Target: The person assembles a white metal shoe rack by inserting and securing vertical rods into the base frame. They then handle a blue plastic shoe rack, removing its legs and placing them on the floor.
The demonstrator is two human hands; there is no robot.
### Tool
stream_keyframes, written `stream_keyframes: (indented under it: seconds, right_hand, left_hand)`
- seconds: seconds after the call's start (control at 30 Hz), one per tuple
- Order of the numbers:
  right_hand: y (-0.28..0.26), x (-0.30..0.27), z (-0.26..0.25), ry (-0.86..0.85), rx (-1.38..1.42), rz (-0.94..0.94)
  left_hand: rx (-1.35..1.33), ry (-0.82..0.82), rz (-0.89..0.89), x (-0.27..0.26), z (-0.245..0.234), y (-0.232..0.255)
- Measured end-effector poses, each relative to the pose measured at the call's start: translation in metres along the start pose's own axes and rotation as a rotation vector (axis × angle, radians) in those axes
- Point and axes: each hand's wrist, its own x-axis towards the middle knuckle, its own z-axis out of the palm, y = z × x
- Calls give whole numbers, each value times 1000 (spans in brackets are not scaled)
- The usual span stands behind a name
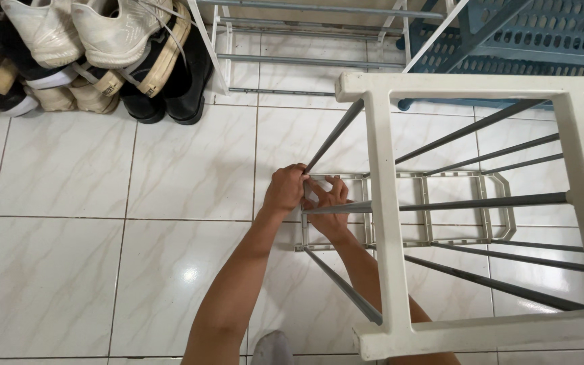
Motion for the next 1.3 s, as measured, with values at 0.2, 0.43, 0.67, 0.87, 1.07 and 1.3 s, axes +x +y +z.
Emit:
stream_keyframes:
  seconds: [0.2,0.43,0.67,0.87,1.07,1.3]
  right_hand:
    - [-8,0,-10,-59,-52,56]
    - [-9,0,-11,-52,-55,66]
    - [-7,-1,-5,-31,-72,47]
    - [4,-4,5,-11,-24,2]
    - [9,7,10,-12,-70,39]
    - [9,22,11,-112,-116,125]
  left_hand:
    - [-31,-75,-56,0,-5,2]
    - [-27,-69,-47,0,-5,4]
    - [-24,-64,-35,-2,-7,2]
    - [-6,-93,-47,-2,-13,8]
    - [-3,12,-65,7,-19,26]
    - [74,25,-2,25,-16,26]
